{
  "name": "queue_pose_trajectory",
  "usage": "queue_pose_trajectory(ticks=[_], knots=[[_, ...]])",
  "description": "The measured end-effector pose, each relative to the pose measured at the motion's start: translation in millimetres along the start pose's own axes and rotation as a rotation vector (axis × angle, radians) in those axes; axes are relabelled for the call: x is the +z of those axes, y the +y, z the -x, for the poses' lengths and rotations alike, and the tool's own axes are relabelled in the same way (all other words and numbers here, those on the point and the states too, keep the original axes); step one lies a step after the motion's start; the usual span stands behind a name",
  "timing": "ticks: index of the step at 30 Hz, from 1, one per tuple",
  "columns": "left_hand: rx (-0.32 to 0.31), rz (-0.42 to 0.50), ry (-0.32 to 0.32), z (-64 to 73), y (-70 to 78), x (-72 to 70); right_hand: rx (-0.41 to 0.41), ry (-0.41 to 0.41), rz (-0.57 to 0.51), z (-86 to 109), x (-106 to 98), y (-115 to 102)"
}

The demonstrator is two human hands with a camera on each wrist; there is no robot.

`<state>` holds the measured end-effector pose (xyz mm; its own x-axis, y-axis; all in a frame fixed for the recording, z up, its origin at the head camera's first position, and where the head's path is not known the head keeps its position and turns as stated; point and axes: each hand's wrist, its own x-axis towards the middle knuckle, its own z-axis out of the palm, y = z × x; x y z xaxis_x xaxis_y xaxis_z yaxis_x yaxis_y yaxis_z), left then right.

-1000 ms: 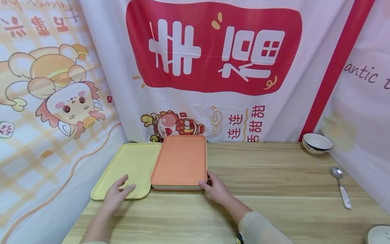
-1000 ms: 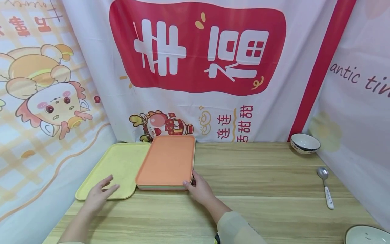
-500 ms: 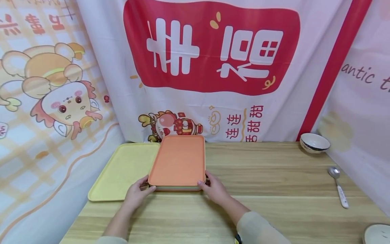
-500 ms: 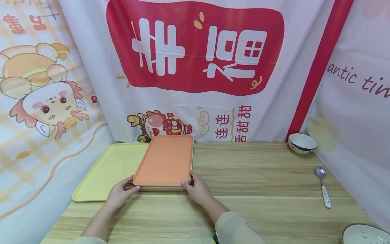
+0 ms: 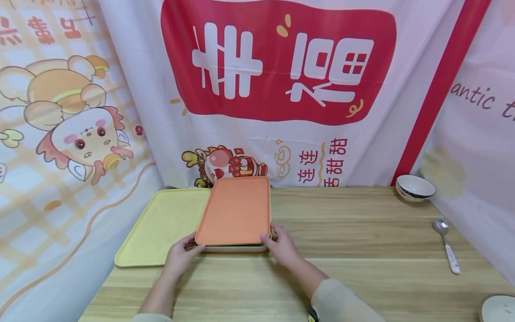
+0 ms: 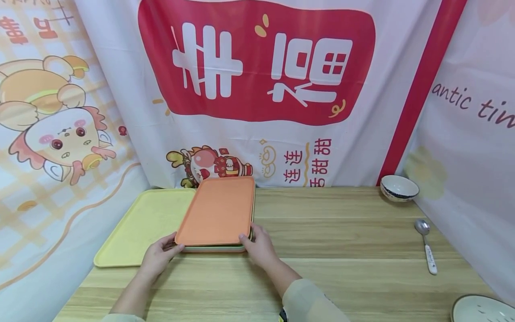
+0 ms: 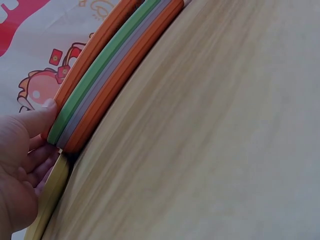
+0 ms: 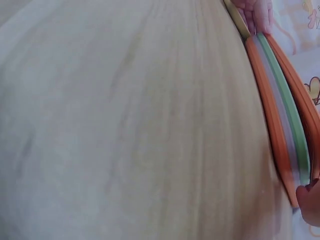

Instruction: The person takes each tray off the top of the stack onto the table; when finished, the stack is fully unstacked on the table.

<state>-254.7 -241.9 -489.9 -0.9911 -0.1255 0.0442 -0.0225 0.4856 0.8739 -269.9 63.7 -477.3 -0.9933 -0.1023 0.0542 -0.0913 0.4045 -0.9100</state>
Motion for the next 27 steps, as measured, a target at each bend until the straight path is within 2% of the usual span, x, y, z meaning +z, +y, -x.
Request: queue_pose_trajectory(ticks=[3,5,7,11,13,16,20,27], knots=[[-0.011,0.004,-0.002,1.5,1.5,-0.7,-0.023,0.028,-0.023,-1.4,-0.4,-4.4],[-0.024,0.006,-0.004,2.1,2.6,-1.3,-0.021,0.023,-0.089,-2.4,-0.5,-8.3],[-0.024,0.012,-0.009,2.7,3.8,-1.9,-0.017,-0.021,-0.223,-3.2,-0.1,-11.7],[-0.026,0.013,-0.018,2.9,5.1,-2.1,0.05,-0.118,-0.514,-4.4,2.2,-14.6],[-0.026,0.018,-0.023,3.0,5.4,-1.9,0.082,-0.141,-0.605,-5.2,2.7,-14.5],[-0.031,0.019,-0.025,2.5,5.6,-1.1,0.1,-0.142,-0.663,-6.1,1.6,-14.0],[-0.026,-0.006,-0.026,1.6,4.2,0.0,0.082,-0.117,-0.693,-6.1,-3.8,-13.9],[0.038,-0.081,-0.002,0.7,1.0,-0.4,0.05,-0.119,-0.722,-1.5,-27.8,-13.8]])
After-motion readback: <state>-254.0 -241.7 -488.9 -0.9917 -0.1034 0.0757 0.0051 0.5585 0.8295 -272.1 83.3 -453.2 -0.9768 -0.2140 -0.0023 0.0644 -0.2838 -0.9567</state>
